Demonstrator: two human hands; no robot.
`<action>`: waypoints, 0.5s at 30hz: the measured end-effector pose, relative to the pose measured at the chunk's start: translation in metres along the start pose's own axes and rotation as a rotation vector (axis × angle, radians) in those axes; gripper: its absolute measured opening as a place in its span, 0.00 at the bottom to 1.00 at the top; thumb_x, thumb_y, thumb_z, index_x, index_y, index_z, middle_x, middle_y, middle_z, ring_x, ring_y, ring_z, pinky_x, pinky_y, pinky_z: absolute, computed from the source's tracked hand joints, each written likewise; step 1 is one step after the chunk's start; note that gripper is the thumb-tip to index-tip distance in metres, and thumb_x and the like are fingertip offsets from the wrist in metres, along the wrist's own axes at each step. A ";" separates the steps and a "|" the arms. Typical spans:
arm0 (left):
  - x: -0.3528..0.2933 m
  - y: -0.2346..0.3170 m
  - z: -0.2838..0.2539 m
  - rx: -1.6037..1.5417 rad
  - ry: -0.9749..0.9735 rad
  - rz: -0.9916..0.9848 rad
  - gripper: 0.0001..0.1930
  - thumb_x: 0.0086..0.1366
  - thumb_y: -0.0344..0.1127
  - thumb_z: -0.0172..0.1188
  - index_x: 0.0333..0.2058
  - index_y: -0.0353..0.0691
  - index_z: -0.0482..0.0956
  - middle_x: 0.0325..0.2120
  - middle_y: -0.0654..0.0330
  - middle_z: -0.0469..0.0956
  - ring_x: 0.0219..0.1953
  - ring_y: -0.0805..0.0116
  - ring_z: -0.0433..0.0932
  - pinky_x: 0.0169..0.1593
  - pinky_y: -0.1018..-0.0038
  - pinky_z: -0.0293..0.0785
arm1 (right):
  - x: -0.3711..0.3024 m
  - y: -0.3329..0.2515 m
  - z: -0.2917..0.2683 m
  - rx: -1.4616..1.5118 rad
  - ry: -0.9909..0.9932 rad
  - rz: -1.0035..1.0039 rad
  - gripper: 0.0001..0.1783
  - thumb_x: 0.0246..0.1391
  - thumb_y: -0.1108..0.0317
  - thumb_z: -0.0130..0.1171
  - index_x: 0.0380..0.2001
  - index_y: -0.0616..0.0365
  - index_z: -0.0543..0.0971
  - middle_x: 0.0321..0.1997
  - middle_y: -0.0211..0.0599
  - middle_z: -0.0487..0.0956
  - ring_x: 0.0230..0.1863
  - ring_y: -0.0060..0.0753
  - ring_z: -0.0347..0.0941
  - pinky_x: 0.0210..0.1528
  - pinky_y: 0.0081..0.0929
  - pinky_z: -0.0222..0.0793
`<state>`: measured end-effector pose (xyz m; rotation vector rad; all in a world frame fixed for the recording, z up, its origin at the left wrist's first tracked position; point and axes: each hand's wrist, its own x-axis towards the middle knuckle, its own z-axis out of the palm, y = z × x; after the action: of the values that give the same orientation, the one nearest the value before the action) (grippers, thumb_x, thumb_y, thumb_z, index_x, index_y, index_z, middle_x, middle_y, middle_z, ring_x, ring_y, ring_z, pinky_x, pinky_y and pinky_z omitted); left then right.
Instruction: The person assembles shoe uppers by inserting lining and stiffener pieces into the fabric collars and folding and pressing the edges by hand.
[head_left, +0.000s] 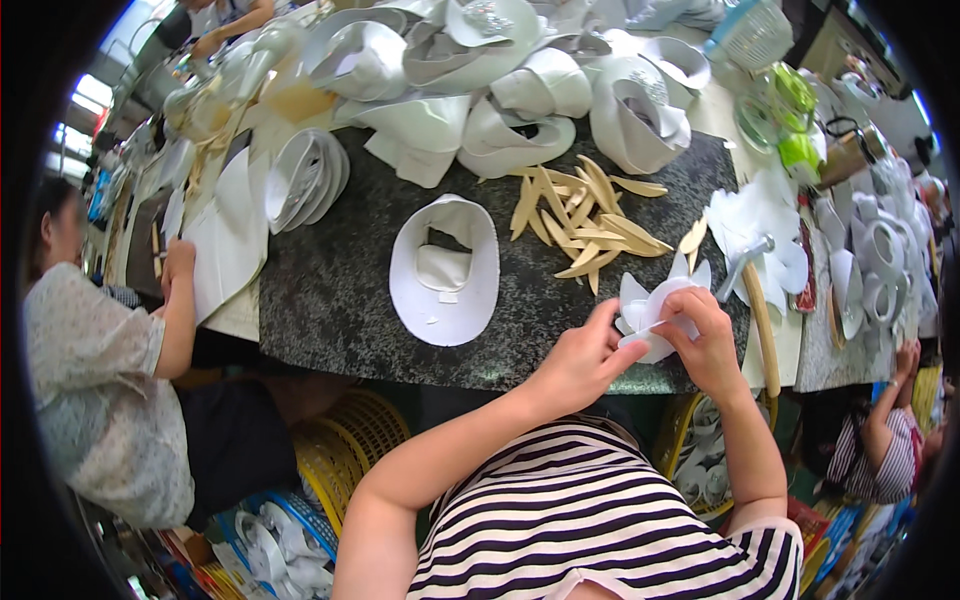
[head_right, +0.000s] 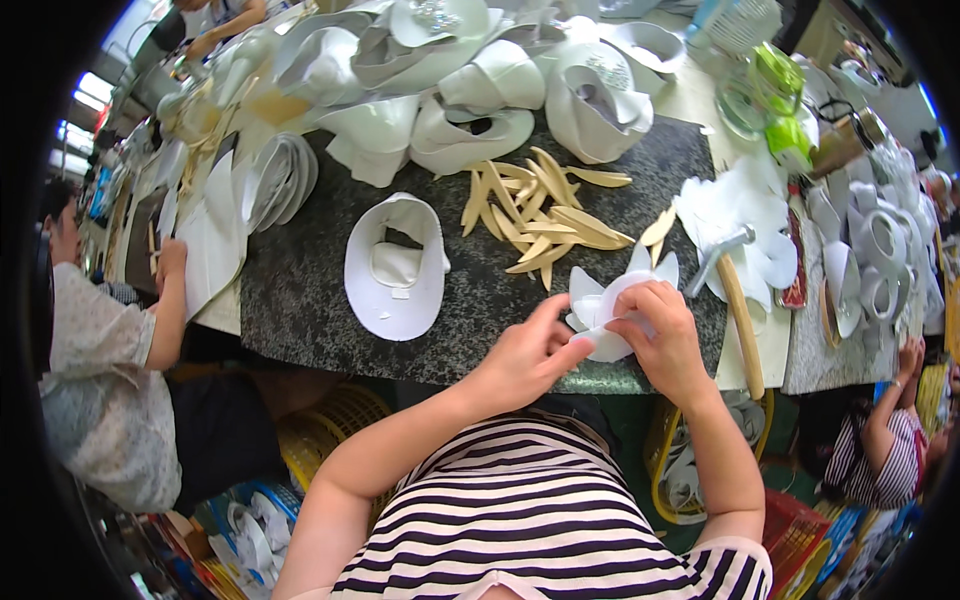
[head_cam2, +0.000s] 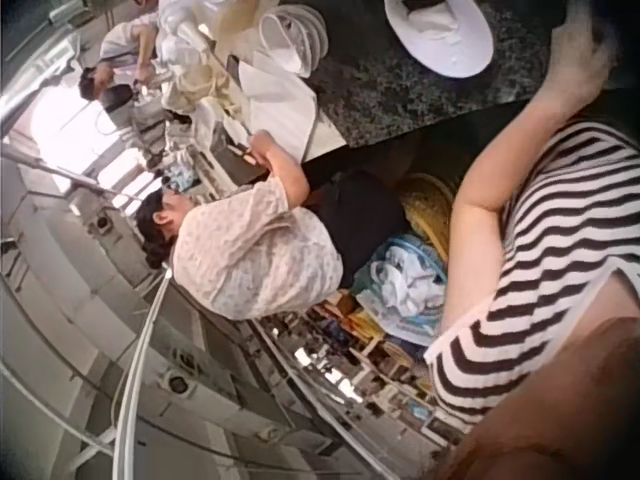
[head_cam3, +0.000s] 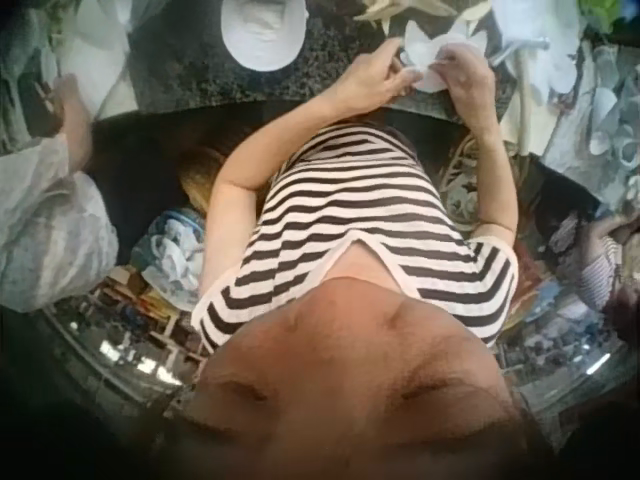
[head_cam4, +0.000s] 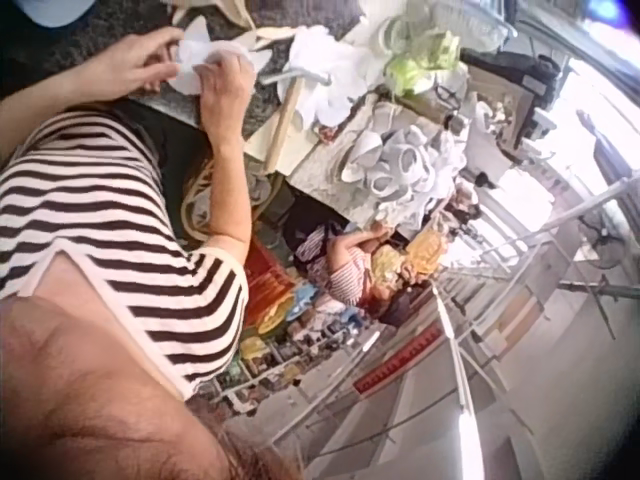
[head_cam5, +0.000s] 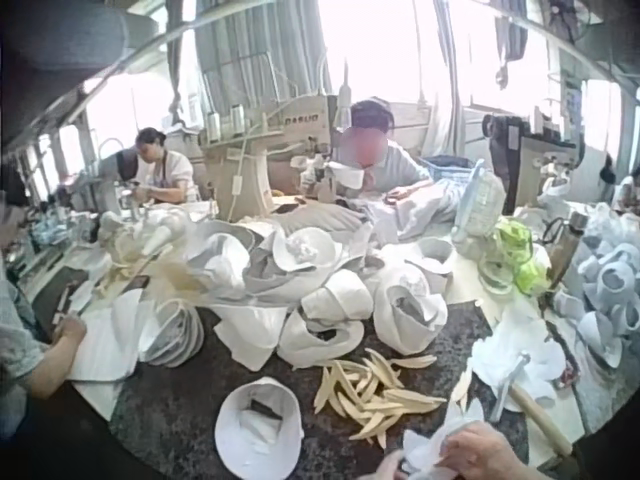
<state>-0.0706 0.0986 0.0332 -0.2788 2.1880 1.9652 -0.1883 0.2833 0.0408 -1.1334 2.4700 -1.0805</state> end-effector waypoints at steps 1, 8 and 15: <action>0.011 -0.001 0.006 -0.027 0.056 0.010 0.20 0.73 0.34 0.57 0.56 0.28 0.64 0.29 0.54 0.83 0.28 0.71 0.83 0.31 0.74 0.79 | 0.001 0.000 0.001 0.053 0.007 0.025 0.12 0.46 0.77 0.69 0.33 0.57 0.77 0.36 0.34 0.78 0.45 0.41 0.75 0.52 0.32 0.68; 0.037 -0.010 -0.003 -0.096 0.112 -0.039 0.10 0.73 0.33 0.56 0.42 0.30 0.69 0.19 0.55 0.81 0.17 0.72 0.80 0.19 0.76 0.75 | 0.003 0.054 -0.011 1.395 0.265 0.116 0.09 0.68 0.70 0.57 0.48 0.53 0.71 0.38 0.35 0.78 0.42 0.28 0.72 0.51 0.28 0.68; 0.008 -0.001 -0.011 0.628 0.276 0.166 0.18 0.68 0.44 0.63 0.43 0.32 0.75 0.21 0.48 0.81 0.26 0.46 0.83 0.28 0.57 0.77 | 0.013 0.050 -0.033 0.982 0.439 0.063 0.16 0.72 0.64 0.52 0.58 0.55 0.68 0.38 0.32 0.76 0.35 0.19 0.69 0.34 0.18 0.67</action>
<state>-0.0782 0.0872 0.0318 -0.2866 2.9473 1.2530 -0.2409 0.3134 0.0304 -0.5236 1.7149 -2.3093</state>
